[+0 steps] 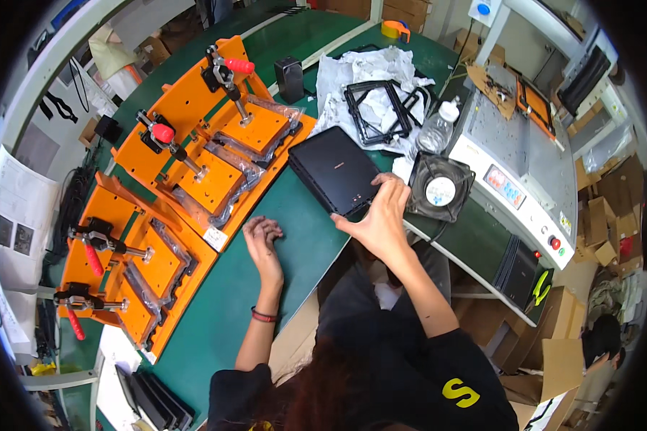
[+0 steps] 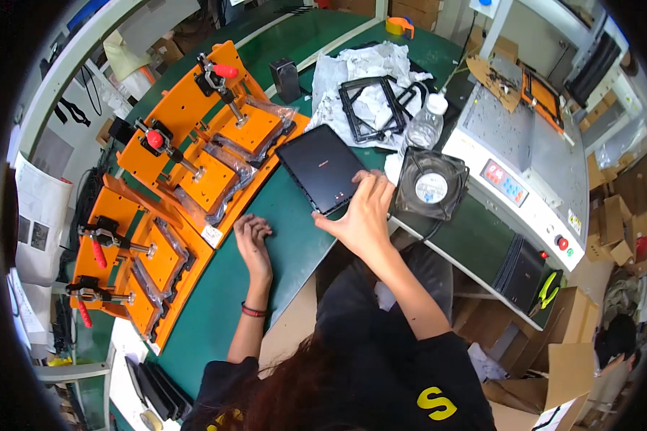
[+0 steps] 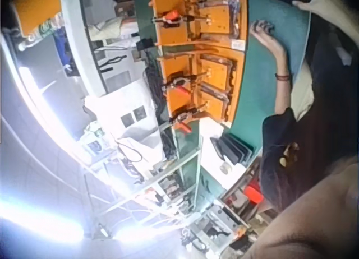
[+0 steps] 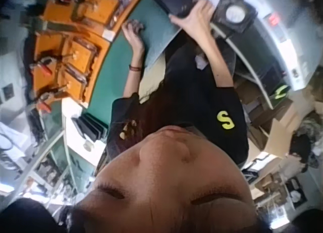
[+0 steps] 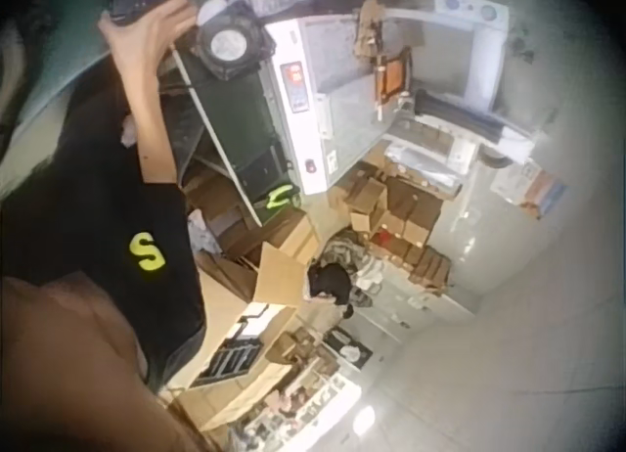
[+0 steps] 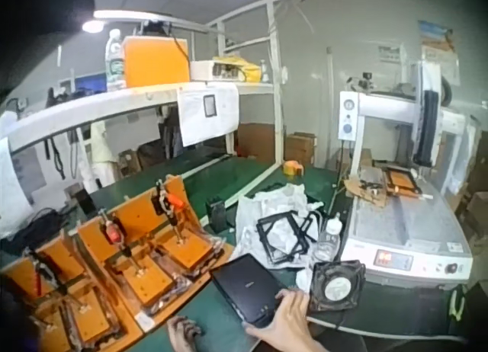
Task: The person assembles electronic devices by placing black rectangular units into orange clamping jigs and operating a press machine. They retrieve frames from a cardboard box, fit them onto the units, and place the assembled items into the box. The process involves repetitive handling of the units and frames.
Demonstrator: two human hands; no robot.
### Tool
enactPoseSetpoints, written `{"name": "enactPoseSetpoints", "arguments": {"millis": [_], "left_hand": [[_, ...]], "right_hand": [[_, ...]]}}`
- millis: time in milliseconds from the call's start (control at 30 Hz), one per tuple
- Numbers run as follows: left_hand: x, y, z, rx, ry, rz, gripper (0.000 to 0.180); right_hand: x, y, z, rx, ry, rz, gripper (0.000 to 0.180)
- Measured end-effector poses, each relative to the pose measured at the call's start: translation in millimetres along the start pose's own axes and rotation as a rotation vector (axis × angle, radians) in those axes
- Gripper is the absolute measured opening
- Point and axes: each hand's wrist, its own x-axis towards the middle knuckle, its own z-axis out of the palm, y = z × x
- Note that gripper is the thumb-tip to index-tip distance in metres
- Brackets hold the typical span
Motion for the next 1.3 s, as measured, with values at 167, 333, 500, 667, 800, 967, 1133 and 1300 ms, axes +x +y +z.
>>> {"name": "enactPoseSetpoints", "arguments": {"millis": [167,333,500,667,800,967,1133,1300], "left_hand": [[-0.4,11.3,-8.6,-0.185,0.051,-0.064,0.032],[-1.6,9.2,-12.5,-0.145,-0.055,-0.098,0.036],[4.1,33.1,4.8,0.175,-0.173,0.113,0.060],[46.4,116.7,22.5,1.006,-0.519,0.695,0.132],[59.2,159.3,61.4,1.519,-1.061,0.752,0.131],[63.4,157.7,106.8,1.560,-1.506,0.923,0.128],[89.8,146.9,131.6,1.525,-1.707,0.962,0.135],[136.9,117.5,166.9,1.543,-1.779,1.070,0.133]], "right_hand": [[11.8,0.9,35.9,-0.010,-0.012,-0.010,0.085],[12.1,2.1,19.1,0.596,-0.136,0.290,0.069],[-6.0,1.8,-6.5,2.016,-0.819,0.609,0.095],[-30.0,11.7,4.9,2.328,-1.080,0.807,0.095],[-37.8,23.0,6.6,2.277,-1.112,0.796,0.093],[-38.2,28.3,1.5,2.217,-1.209,0.775,0.093],[-36.9,41.5,11.8,2.370,-1.287,0.682,0.094],[-65.1,73.7,25.9,2.496,-1.352,0.441,0.070]]}}
